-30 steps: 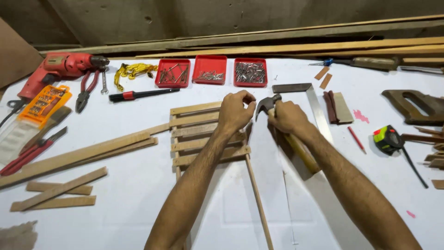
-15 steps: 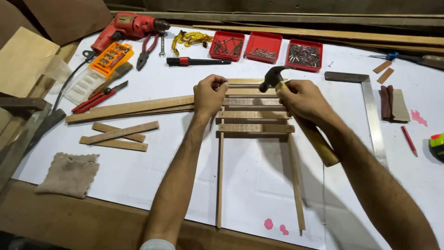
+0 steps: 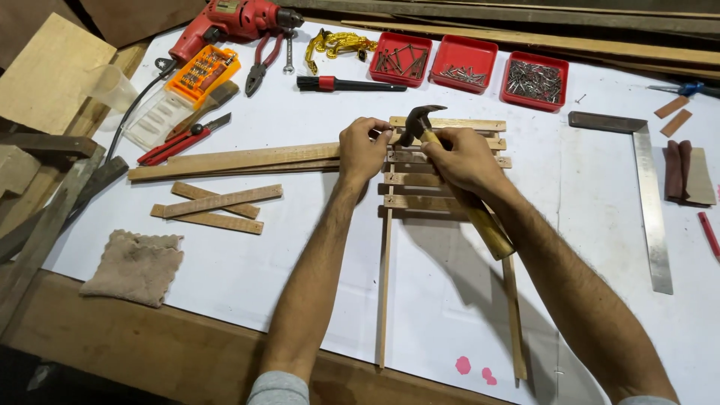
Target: Assemble a small wooden frame or shelf by nailing wooden slats to long support pieces.
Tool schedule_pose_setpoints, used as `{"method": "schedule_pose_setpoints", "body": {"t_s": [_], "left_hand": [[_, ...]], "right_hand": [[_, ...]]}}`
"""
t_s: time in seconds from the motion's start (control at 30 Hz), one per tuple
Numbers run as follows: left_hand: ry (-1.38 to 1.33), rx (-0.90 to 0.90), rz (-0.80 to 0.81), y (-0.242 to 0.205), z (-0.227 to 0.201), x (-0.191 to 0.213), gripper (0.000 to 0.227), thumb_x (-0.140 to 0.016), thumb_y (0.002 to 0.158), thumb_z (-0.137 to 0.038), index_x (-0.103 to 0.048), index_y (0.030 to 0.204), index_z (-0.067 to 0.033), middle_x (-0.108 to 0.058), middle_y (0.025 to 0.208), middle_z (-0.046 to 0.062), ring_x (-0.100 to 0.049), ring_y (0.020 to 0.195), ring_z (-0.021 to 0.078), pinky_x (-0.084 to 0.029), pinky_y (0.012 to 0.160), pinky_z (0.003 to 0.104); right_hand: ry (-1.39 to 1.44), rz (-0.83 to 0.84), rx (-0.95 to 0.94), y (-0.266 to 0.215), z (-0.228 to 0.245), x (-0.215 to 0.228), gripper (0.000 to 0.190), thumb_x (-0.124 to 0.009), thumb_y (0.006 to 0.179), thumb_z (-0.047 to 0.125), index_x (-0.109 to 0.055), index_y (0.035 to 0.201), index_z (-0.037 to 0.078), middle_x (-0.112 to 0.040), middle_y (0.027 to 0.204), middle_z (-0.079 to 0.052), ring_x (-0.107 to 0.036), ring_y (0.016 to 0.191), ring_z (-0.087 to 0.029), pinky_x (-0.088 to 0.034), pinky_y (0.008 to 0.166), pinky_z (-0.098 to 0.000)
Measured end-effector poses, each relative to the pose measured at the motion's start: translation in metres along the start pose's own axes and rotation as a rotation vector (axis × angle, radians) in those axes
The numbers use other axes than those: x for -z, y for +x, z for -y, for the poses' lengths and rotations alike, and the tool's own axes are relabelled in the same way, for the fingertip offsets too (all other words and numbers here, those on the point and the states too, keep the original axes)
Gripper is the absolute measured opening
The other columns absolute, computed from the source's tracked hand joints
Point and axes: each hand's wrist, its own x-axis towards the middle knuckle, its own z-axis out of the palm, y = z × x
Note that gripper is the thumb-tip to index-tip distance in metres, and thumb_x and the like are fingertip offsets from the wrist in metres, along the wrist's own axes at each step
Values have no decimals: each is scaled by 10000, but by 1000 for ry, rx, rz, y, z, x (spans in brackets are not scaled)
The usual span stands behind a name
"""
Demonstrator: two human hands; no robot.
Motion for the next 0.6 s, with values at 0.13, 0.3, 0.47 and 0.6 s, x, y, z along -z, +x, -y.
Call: {"method": "schedule_pose_setpoints", "body": {"t_s": [0.13,0.3,0.47,0.6], "left_hand": [[-16,31,27,3,8,-3,99,-745,884,-104,-789,956,-52,-743,981,81,-736,845,181,-606,771,330],[-48,97,62,5,14,-5,96,-766,885,-113,-801,960,-66,-751,1017,70,-741,859,152,-620,773,305],[-49,161,93,7,14,-6,99,-764,884,-125,-806,964,-85,-755,1022,56,-741,834,132,-631,749,289],[-43,140,82,6,7,-3,102,-783,866,-126,-818,951,-84,-766,993,59,-739,802,140,-623,731,305]], "right_hand": [[31,15,-44,3,-1,1,383,-590,996,257,-673,1267,-2,-723,775,-82,-664,564,-142,-560,519,-313],[26,23,-59,8,-4,0,379,-590,998,251,-661,1264,-10,-724,794,-83,-668,560,-137,-564,517,-306],[62,12,-36,9,-10,0,317,-585,996,236,-698,1145,-20,-709,761,-78,-668,574,-132,-566,529,-299],[38,-14,1,14,-15,-1,296,-602,997,246,-724,1028,-21,-707,723,-59,-670,600,-114,-559,554,-286]]}}
